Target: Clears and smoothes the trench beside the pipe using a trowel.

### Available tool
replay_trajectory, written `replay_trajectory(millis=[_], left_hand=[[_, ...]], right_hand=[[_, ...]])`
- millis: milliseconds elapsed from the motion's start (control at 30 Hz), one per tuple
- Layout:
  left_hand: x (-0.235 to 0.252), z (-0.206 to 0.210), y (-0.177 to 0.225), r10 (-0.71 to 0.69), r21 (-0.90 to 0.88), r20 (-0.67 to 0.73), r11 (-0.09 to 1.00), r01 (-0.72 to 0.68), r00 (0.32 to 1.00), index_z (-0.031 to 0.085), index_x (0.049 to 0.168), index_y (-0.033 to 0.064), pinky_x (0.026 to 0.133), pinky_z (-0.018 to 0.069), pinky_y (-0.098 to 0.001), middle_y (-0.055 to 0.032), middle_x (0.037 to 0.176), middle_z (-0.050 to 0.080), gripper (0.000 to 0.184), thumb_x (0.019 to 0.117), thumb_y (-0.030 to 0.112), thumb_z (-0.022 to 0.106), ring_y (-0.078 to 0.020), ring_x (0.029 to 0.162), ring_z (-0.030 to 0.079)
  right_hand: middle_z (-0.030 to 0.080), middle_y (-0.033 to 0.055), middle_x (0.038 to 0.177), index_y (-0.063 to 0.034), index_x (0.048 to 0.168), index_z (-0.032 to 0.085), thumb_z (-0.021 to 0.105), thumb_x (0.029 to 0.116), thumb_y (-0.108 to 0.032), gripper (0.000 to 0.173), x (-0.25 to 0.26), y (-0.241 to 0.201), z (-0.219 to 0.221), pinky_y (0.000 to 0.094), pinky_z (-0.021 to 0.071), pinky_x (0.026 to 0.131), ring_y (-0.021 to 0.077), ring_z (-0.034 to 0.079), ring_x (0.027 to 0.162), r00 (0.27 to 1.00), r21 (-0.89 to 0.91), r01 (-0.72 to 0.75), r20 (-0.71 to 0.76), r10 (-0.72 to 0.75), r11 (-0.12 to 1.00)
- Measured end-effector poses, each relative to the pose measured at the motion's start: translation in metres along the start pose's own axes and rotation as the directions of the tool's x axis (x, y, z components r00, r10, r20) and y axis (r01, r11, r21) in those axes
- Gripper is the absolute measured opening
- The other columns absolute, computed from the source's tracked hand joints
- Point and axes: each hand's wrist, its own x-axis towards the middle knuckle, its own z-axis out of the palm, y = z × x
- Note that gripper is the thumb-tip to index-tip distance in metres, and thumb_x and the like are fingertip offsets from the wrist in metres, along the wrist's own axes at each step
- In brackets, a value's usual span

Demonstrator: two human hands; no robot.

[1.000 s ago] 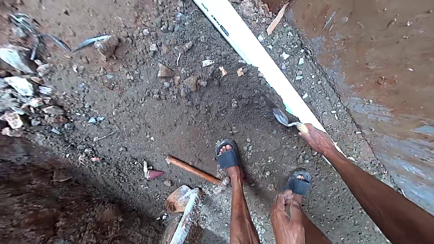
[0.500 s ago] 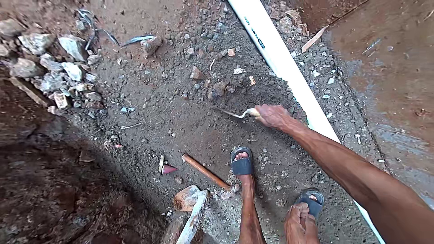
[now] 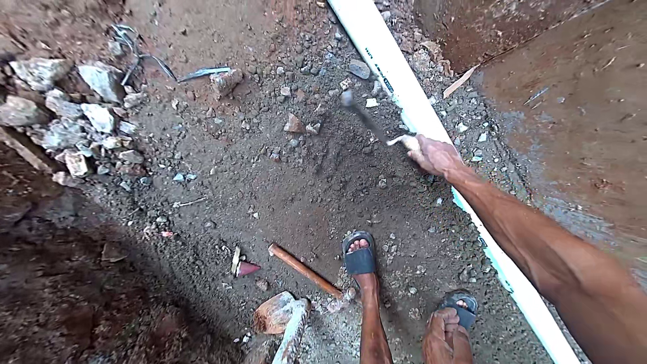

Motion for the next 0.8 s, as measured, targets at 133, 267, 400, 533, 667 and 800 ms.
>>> replay_trajectory(millis=[133,267,400,533,667,800], left_hand=[[0.001,0.002,0.0,-0.008,0.011,0.015,1.0,0.008,1.0,0.063,0.125,-0.0095,0.099,0.0517,-0.0395,-0.0225,0.119,0.068,0.033,0.1008,0.008,0.05,-0.024,0.108,0.067],[0.001,0.0,0.001,-0.001,0.027,0.02,1.0,0.001,1.0,0.063,0.125,-0.0111,0.099,0.0524,-0.0403,-0.0236,0.118,0.068,0.033,0.1009,0.008,0.05,-0.0253,0.108,0.067],[0.002,-0.003,0.002,0.01,0.005,0.004,1.0,-0.01,1.0,0.063,0.124,-0.0111,0.099,0.0526,-0.0394,-0.0234,0.118,0.069,0.033,0.101,0.008,0.05,-0.024,0.108,0.068],[0.002,-0.006,0.006,-0.008,-0.01,0.019,1.0,0.008,1.0,0.063,0.125,-0.0101,0.1,0.0522,-0.0387,-0.0227,0.118,0.068,0.033,0.1007,0.008,0.05,-0.0232,0.109,0.067],[0.002,-0.012,0.011,-0.037,-0.041,0.019,0.998,0.038,0.999,0.062,0.127,-0.0096,0.099,0.0521,-0.0386,-0.023,0.12,0.068,0.034,0.1016,0.008,0.049,-0.0233,0.11,0.067],[0.003,-0.017,0.012,-0.001,-0.051,0.002,0.999,0.001,1.0,0.062,0.126,-0.0115,0.099,0.0519,-0.0377,-0.0242,0.12,0.068,0.034,0.1009,0.007,0.049,-0.0232,0.109,0.067]], right_hand=[[0.067,0.0257,0.121,-0.0059,0.139,0.056,0.056,0.1051,-0.041,0.048,0.013,-0.054,0.019,0.0669,0.0516,0.085,0.0479,0.068,0.104,0.968,-0.091,0.244,0.078,-0.238,0.965],[0.063,0.0295,0.123,-0.0073,0.14,0.053,0.057,0.1045,-0.036,0.046,0.054,-0.087,0.012,0.0677,0.0519,0.083,0.0515,0.066,0.103,0.958,-0.156,0.284,0.071,-0.276,0.946],[0.064,0.0331,0.123,-0.0053,0.147,0.047,0.054,0.106,-0.036,0.052,0.074,-0.054,-0.032,0.0732,0.0486,0.087,0.0567,0.063,0.11,0.994,-0.063,0.095,-0.04,-0.098,0.993],[0.065,0.0331,0.118,-0.0023,0.14,0.051,0.053,0.106,-0.038,0.049,0.062,-0.048,-0.066,0.0715,0.0482,0.088,0.0552,0.063,0.111,0.994,-0.063,-0.034,-0.11,0.027,0.997],[0.066,0.029,0.117,-0.0033,0.142,0.05,0.053,0.1067,-0.039,0.05,0.032,-0.056,-0.045,0.0674,0.0511,0.084,0.0508,0.067,0.103,0.985,-0.019,0.023,-0.169,-0.026,1.0],[0.062,0.0335,0.121,-0.0008,0.14,0.05,0.049,0.1073,-0.033,0.046,0.033,-0.064,-0.034,0.0673,0.0489,0.083,0.0543,0.065,0.103,0.977,-0.033,-0.114,-0.183,0.107,0.993]])
